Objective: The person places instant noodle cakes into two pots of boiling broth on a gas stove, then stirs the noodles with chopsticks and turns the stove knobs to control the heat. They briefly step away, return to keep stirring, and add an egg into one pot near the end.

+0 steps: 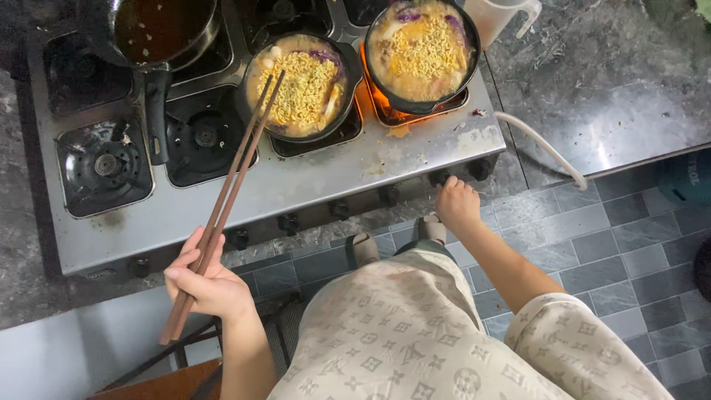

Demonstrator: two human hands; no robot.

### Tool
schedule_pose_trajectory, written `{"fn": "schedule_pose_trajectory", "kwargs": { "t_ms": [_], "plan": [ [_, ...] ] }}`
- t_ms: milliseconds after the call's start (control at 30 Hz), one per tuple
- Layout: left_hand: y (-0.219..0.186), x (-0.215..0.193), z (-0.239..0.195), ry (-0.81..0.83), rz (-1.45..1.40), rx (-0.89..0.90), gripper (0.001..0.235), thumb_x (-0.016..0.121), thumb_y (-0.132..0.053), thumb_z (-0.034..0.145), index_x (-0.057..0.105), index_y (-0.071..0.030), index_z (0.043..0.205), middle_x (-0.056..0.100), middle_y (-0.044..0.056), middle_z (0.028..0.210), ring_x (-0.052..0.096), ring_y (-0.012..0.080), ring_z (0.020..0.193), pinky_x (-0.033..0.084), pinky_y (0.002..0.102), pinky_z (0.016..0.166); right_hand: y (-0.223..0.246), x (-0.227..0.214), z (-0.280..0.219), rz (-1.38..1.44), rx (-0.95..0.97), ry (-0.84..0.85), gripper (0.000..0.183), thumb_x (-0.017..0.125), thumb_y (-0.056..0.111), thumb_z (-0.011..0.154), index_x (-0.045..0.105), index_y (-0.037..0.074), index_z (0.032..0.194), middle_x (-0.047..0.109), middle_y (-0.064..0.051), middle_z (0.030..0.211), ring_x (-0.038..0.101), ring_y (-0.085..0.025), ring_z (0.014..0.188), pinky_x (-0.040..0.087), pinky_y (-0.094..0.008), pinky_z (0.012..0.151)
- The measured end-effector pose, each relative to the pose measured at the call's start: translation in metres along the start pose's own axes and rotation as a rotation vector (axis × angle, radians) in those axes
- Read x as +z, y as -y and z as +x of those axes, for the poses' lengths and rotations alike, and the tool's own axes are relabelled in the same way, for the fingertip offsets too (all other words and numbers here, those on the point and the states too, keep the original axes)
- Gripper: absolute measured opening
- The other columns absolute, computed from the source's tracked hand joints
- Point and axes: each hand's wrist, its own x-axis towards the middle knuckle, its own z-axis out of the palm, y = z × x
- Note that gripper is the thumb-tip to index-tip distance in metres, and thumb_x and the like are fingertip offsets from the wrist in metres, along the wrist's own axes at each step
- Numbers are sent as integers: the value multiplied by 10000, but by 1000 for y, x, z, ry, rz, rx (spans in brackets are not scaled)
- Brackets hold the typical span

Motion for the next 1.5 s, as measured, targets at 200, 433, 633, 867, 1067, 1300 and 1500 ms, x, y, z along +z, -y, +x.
{"fn": "schedule_pose_trajectory", "kwargs": {
  "t_ms": [200,433,633,867,1067,1300,1500],
  "plan": [
    [2,1,0,-6,-9,10,428,395,-367,1174,493,19,1017,661,369,1201,738,427,1058,680,437,850,-2,12,-1,-2,8,-14,336,577,348,1007,558,14,978,692,-180,874,711,-367,803,574,-469,719],
    [3,-3,1,-18,-12,17,437,404,-376,1171,497,23,1018,659,370,1210,737,416,1054,679,437,855,1,10,-3,87,57,32,335,568,331,1045,558,-2,1009,688,-203,905,703,-389,835,564,-477,758],
    [-3,-1,5,-10,23,-16,423,430,-356,1162,506,31,1009,658,369,1209,737,411,1058,680,438,855,5,1,-3,102,48,17,349,582,343,1014,558,-5,1012,694,-209,899,702,-396,820,562,-486,739],
    [0,4,15,186,60,-200,371,522,-243,1123,598,108,1217,624,300,1350,677,365,1228,616,466,1043,59,-91,6,183,132,455,529,458,464,1029,710,14,916,715,-267,968,707,-467,953,559,-532,863],
    [-5,11,24,379,187,-202,368,566,-219,1099,659,109,1235,653,250,1344,647,306,1250,562,411,1075,135,-190,17,396,-6,525,557,438,500,1022,716,19,994,723,-261,970,673,-468,986,522,-546,897],
    [-17,15,28,337,86,-52,332,518,-215,1149,670,80,1152,714,222,1268,704,281,1226,567,394,1121,155,-195,0,556,-196,668,494,466,474,993,728,65,1078,741,-212,964,687,-432,972,534,-508,873],
    [40,44,14,359,31,-284,338,511,-170,1093,662,130,1130,697,259,1245,706,290,1150,609,400,1015,149,-208,5,612,-130,618,463,524,441,980,677,59,1191,753,-218,896,696,-418,953,541,-478,842]
  ]
}}
